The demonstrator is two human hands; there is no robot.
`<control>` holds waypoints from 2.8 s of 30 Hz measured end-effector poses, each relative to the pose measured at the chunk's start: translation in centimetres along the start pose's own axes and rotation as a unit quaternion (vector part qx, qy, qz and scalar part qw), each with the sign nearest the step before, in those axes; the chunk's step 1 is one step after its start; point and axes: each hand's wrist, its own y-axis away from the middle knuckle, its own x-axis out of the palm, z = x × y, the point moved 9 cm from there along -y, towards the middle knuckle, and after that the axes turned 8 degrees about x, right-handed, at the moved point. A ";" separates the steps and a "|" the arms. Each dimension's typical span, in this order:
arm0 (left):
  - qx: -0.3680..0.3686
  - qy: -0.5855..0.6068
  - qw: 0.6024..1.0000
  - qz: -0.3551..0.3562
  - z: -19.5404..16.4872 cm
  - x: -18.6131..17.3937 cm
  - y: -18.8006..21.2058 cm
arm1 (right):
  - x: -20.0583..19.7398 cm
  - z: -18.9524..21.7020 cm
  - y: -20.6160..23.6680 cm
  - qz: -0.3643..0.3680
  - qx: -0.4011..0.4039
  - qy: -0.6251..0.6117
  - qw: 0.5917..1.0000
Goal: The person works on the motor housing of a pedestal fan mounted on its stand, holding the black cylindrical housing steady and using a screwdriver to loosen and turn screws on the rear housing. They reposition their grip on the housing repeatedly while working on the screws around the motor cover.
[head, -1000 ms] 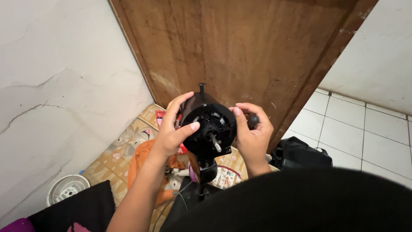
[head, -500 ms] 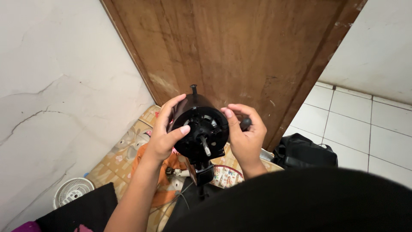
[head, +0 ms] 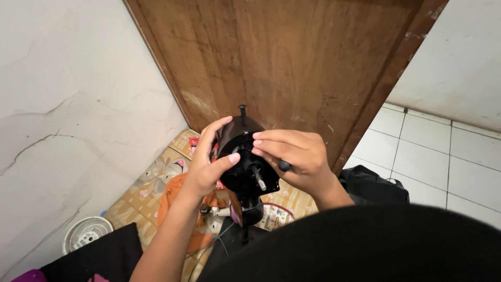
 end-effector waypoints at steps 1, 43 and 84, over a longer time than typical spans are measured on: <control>0.001 0.000 1.000 -0.002 0.2 0.1 -0.1 | 0.2 0.1 -0.3 0.012 -0.015 0.006 1.000; 0.102 0.076 0.991 -0.039 4.4 5.5 1.7 | -1.0 -3.5 -1.0 0.189 0.156 0.025 0.969; 0.058 0.262 0.953 -0.139 4.1 4.9 5.9 | -2.4 -1.6 2.8 0.136 0.052 -0.063 0.987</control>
